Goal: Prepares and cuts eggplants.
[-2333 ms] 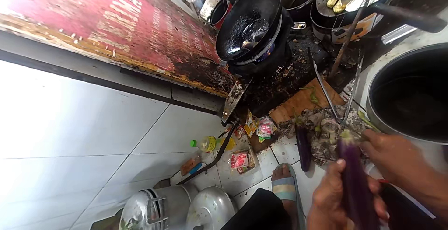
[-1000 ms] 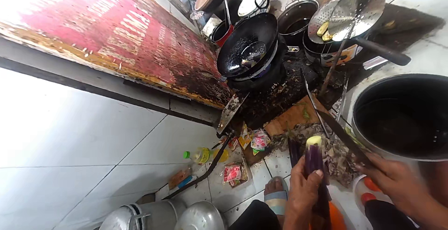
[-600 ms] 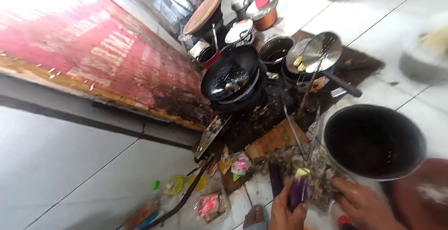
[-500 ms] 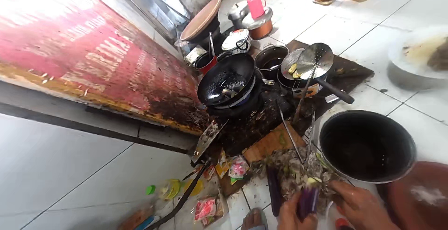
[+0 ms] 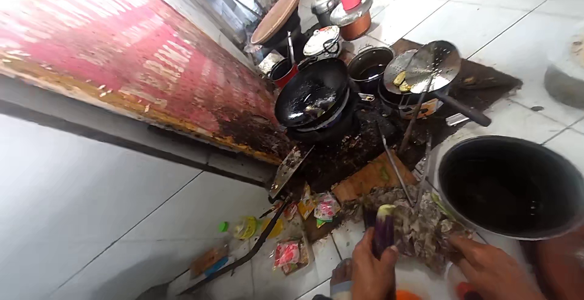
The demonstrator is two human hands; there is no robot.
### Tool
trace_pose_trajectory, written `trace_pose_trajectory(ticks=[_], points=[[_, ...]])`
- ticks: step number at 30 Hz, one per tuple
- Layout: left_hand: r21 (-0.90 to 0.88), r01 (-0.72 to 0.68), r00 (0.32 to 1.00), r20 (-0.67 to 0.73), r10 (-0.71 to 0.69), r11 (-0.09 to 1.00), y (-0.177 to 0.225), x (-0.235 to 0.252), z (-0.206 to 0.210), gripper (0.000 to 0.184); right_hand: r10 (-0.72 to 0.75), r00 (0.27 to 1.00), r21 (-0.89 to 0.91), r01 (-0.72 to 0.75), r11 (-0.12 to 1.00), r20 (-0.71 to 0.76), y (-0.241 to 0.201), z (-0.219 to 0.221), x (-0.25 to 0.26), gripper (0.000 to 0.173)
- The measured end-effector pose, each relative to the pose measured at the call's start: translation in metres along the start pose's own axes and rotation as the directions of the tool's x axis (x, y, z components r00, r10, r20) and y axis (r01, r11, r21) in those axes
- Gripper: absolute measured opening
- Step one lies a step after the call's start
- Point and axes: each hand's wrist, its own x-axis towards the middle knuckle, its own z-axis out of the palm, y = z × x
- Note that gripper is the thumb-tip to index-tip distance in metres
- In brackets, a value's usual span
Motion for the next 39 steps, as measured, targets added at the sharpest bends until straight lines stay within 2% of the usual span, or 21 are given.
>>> trace_pose_trajectory(ticks=[2,5,7,9,10,11,13,16,18,20,22,24,27,28,30,32,34,36,39], points=[[0.008,-0.015,0.999,0.039,0.014,1.0,0.005,0.0,0.0,0.048,-0.028,0.999,0.025,0.029,0.999,-0.019,0.006,0.001,0.001,0.02],[0.024,-0.072,0.981,0.181,0.066,0.997,0.007,-0.005,0.011,0.046,-0.064,0.99,-0.054,0.057,0.997,-0.122,0.011,0.003,0.002,0.017],[-0.014,-0.159,0.932,0.328,0.154,0.987,0.006,-0.014,0.025,0.04,-0.04,0.989,-0.127,0.022,0.992,-0.14,0.009,0.004,0.003,0.017],[-0.106,-0.191,0.87,0.442,0.219,0.976,0.01,-0.024,0.04,0.037,-0.005,0.989,-0.117,-0.012,0.993,-0.149,0.011,0.007,0.005,0.023],[-0.146,-0.177,0.878,0.423,0.223,0.973,0.012,-0.026,0.046,0.037,-0.001,0.985,-0.095,-0.016,0.995,-0.174,0.015,0.012,0.006,0.022],[-0.186,-0.15,0.914,0.349,0.208,0.971,0.013,-0.025,0.049,0.037,0.004,0.981,-0.034,-0.011,0.999,-0.194,0.017,0.015,0.007,0.02],[-0.312,-0.072,0.98,0.153,0.125,0.947,0.009,-0.016,0.044,0.045,0.1,0.985,0.2,-0.07,0.977,-0.143,0.021,0.019,0.01,0.028],[-0.633,0.029,0.999,-0.01,-0.046,0.773,0.002,-0.003,0.026,0.051,0.256,0.964,0.529,-0.253,0.81,0.07,0.027,0.016,0.009,0.028],[-0.799,0.035,0.982,-0.084,-0.17,0.6,0.002,0.002,0.019,0.04,0.302,0.931,0.717,-0.355,0.6,0.208,0.026,0.013,0.007,0.023],[-0.922,0.017,0.954,-0.101,-0.283,0.387,0.001,0.006,0.018,0.026,0.323,0.91,0.809,-0.389,0.441,0.262,0.021,0.013,0.006,0.023],[-0.976,-0.002,0.941,-0.076,-0.33,0.22,-0.001,0.007,0.02,0.019,0.331,0.899,0.831,-0.405,0.382,0.286,0.019,0.013,0.007,0.03],[-0.991,-0.032,0.952,-0.071,-0.298,0.133,-0.006,0.004,0.025,0.022,0.285,0.911,0.869,-0.382,0.314,0.297,0.022,0.012,0.006,0.03],[-0.996,-0.049,0.998,-0.052,-0.046,0.077,-0.024,-0.002,0.031,0.038,0.183,0.945,0.935,-0.305,0.183,0.272,0.03,0.013,0.006,0.046],[-0.997,-0.024,0.997,-0.019,0.071,0.076,-0.029,-0.003,0.03,0.045,0.172,0.954,0.949,-0.272,0.156,0.245,0.03,0.012,0.007,0.047],[-0.993,0.04,0.943,0.073,0.325,0.108,-0.04,-0.002,0.024,0.067,0.208,0.964,0.969,-0.199,0.143,0.168,0.03,0.01,0.007,0.042],[-0.98,0.13,0.878,0.185,0.442,0.152,-0.04,-0.003,0.018,0.081,0.266,0.96,0.981,-0.129,0.146,0.086,0.029,0.008,0.007,0.035],[-0.942,0.185,0.802,0.31,0.51,0.281,-0.038,-0.005,0.014,0.09,0.331,0.943,0.981,-0.094,0.171,0.032,0.027,0.005,0.008,0.034],[-0.861,0.267,0.768,0.462,0.444,0.434,-0.04,-0.007,0.013,0.092,0.369,0.929,0.966,-0.08,0.247,-0.017,0.026,0.0,0.009,0.033],[-0.693,0.454,0.74,0.644,0.195,0.56,-0.029,-0.02,0.032,0.092,0.346,0.935,0.908,-0.074,0.413,-0.081,0.021,0.0,0.008,0.022]])
